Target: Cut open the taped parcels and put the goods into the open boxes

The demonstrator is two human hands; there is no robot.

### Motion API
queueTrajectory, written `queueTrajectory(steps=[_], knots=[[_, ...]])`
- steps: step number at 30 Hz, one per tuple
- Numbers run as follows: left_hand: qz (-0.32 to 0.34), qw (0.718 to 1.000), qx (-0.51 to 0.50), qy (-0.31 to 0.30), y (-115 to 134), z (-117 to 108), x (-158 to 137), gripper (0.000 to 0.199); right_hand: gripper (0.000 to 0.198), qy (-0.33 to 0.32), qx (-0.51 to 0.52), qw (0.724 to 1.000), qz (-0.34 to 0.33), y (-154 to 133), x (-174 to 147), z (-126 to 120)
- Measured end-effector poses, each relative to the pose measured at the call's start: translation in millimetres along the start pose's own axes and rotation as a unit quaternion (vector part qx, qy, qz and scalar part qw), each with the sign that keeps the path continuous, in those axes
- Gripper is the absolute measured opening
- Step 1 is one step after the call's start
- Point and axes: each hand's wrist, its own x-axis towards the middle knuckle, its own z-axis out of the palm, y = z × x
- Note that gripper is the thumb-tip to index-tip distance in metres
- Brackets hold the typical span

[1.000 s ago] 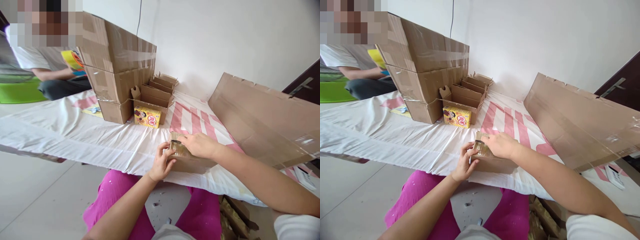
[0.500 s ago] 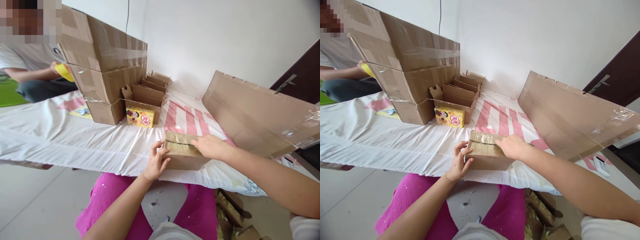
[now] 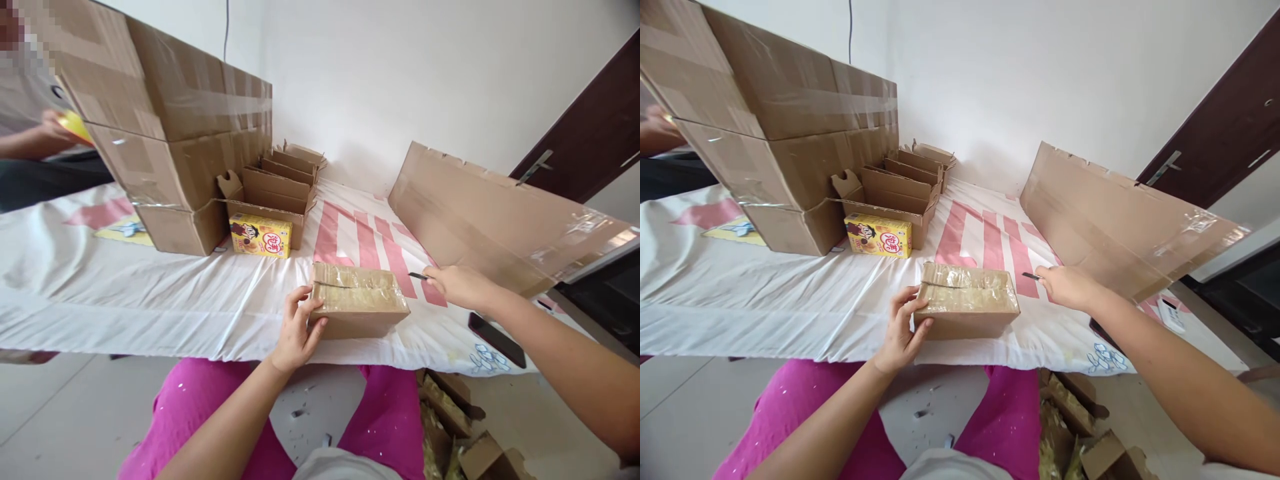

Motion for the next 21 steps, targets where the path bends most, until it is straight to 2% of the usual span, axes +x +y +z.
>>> queueTrajectory(steps=[4, 7, 9, 11, 16, 21], knots=[[0.006, 1.000, 0.009, -0.005, 2.9, -2.8, 0.2, 0.034, 0.030, 0.060, 0.201, 0.976, -0.059, -15.8, -4.2, 12.4], [0.024, 0.999, 0.022, 0.007, 3.8, -5.3, 2.0, 0.035, 0.050, 0.054, 0.274, 0.956, -0.093, -35.7, -2.2, 18.9], [0.040, 0.999, 0.030, 0.020, 4.3, -6.4, 3.3, 0.035, 0.063, 0.043, 0.277, 0.956, -0.085, -46.3, 0.9, 21.5], [0.047, 0.998, 0.028, 0.027, 4.1, -6.5, 3.5, 0.036, 0.065, 0.043, 0.260, 0.962, -0.072, -53.3, 3.4, 22.8], [0.015, 0.999, -0.013, 0.034, 1.7, -5.3, -0.9, 0.053, 0.048, 0.075, 0.212, 0.972, -0.067, -61.8, -0.3, 20.7], [0.005, 1.000, 0.000, 0.016, 5.8, -10.2, 1.9, 0.060, 0.040, 0.048, 0.202, 0.976, -0.065, -66.1, -10.3, 17.2]])
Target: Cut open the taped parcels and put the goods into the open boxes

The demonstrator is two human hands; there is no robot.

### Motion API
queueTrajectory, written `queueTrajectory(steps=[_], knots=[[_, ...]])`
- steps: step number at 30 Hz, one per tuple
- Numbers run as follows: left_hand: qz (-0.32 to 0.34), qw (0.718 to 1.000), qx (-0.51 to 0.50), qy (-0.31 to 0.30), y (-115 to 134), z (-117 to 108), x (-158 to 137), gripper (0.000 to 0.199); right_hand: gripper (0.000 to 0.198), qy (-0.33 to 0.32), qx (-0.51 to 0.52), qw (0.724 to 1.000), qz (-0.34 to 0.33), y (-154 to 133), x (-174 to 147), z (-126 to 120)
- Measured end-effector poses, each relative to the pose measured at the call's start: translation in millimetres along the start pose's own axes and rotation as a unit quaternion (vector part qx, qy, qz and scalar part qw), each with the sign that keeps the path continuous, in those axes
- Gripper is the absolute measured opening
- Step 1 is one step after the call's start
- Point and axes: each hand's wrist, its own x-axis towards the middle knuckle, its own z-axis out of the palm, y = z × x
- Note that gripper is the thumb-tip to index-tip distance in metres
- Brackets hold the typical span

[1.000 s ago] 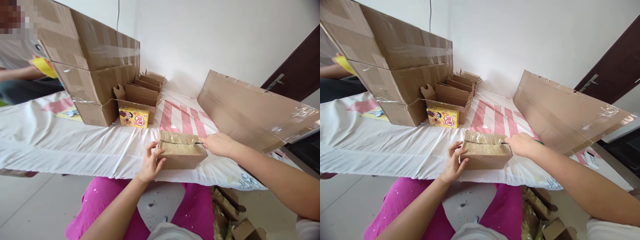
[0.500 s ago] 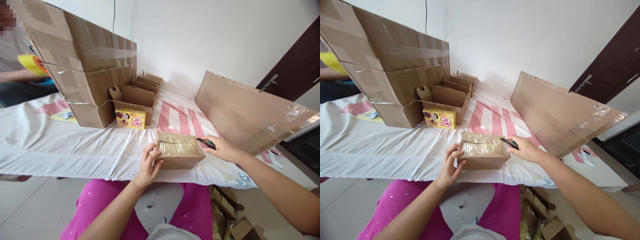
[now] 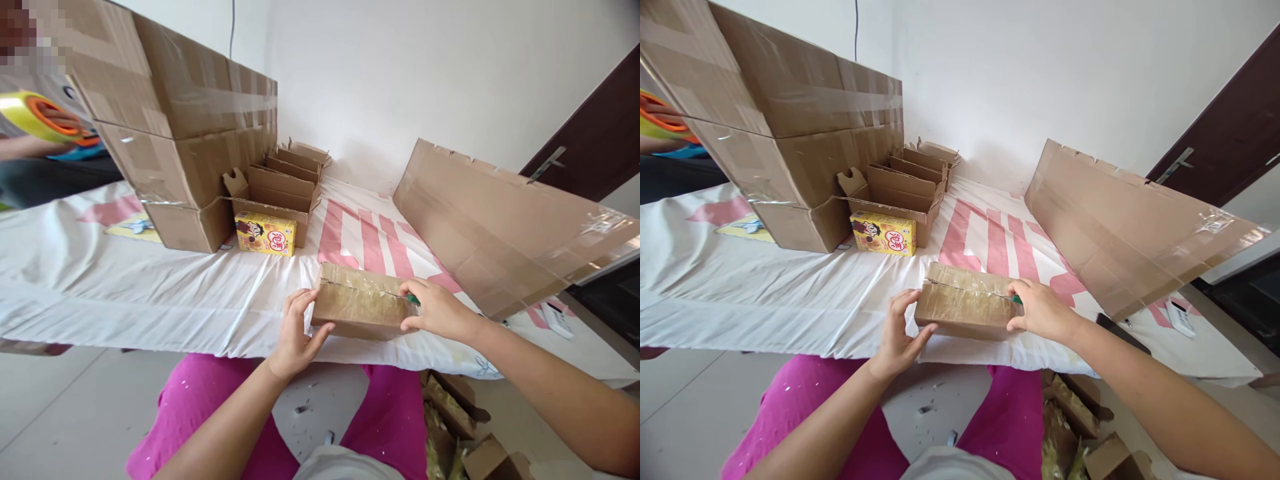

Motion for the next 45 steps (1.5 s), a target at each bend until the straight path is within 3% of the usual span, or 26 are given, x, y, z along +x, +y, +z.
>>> queueTrajectory(steps=[6, 10, 15, 22, 30, 37, 41, 45], knots=[[0.042, 0.999, -0.006, -0.025, 6.2, -2.4, 6.3, 0.032, 0.030, -0.033, 0.028, 0.999, -0.020, -9.4, 1.3, -14.9], [0.056, 0.998, 0.002, -0.014, 5.3, -1.7, 5.8, 0.032, 0.024, -0.040, -0.053, 0.996, -0.060, -36.3, 18.3, -25.5], [0.069, 0.997, 0.019, -0.009, 2.5, -1.0, 4.6, 0.030, 0.023, -0.099, -0.175, 0.967, -0.155, -76.9, 55.4, -29.9], [0.074, 0.997, 0.035, -0.009, 0.8, -0.8, 4.3, 0.032, 0.027, -0.127, -0.269, 0.942, -0.157, -105.7, 73.8, -43.0], [0.082, 0.995, 0.059, -0.010, -0.6, 0.6, 2.7, 0.033, 0.026, -0.211, -0.345, 0.908, -0.106, -75.4, 53.1, -41.2], [0.084, 0.993, 0.081, -0.004, 1.4, -1.3, 5.9, 0.033, 0.029, -0.236, -0.371, 0.898, -0.015, -34.4, 21.5, -49.6], [0.069, 0.996, 0.058, 0.009, 1.7, 3.2, 3.1, 0.042, 0.026, -0.177, -0.304, 0.936, -0.031, -4.2, 6.7, -49.5], [0.013, 0.998, -0.025, 0.060, 1.1, 10.6, -5.2, 0.073, 0.025, -0.113, -0.159, 0.981, -0.001, 17.2, -7.1, -44.7]])
